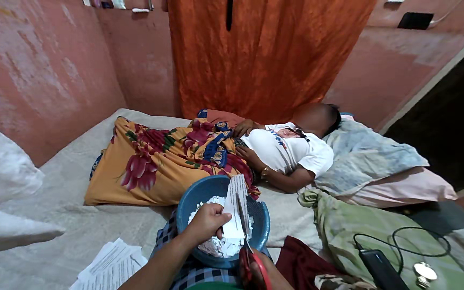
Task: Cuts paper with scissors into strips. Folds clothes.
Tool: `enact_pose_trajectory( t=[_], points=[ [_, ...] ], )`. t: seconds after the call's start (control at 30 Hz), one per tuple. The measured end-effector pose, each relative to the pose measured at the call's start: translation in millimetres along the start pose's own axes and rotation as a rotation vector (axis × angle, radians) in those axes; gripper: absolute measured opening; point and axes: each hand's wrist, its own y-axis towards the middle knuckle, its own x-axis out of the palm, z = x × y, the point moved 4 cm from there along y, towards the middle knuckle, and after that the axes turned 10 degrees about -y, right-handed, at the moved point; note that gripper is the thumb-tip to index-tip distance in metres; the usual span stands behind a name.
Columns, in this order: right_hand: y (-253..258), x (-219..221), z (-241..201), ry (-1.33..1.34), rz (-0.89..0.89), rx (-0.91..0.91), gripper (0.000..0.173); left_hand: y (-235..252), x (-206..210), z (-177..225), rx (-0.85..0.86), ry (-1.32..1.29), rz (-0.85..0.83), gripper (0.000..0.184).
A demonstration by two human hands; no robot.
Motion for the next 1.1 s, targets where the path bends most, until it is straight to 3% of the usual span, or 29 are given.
enact_pose_trajectory(
  t=[0.4,0.43,0.53,0.6,0.73,0.9,1.03,1.1],
  points=[
    [-1.2,5.8,3.1,0.053,0.074,-0.028,0.082,3.3,14.4,-16.3,-0.038,-0.041,-0.033,0.018],
    [-1.7,5.9,2.3,0.056,0.083,-0.031,0.077,3.7,14.8,-16.6,-0.04,-0.04,-0.028,0.019],
    [-3.2,4.8,-2.6,0.076,0.121,-0.021,0.037,5.2,14.2,-17.5,-0.044,-0.022,-0.016,0.019],
    [-2.7,3.5,-2.8,0.092,0.113,0.008,0.031,5.2,13.0,-18.1,-0.051,-0.02,-0.008,0.019],
    [-1.5,2.8,-0.3,0.108,0.104,0.063,0.04,0.1,13.8,-17.1,-0.071,-0.007,-0.052,0.02],
    [1.6,-0.1,5.8,0.076,0.111,0.053,0.073,-6.1,21.0,-21.0,-0.154,0.072,-0.14,0.02],
    [1.3,-0.1,3.3,0.062,0.118,0.083,0.066,-6.6,20.5,-23.1,-0.162,0.073,-0.138,0.022],
    [0.4,0.1,-0.2,0.076,0.115,0.094,0.053,-6.0,19.4,-25.0,-0.165,0.072,-0.139,0.022]
  ],
)
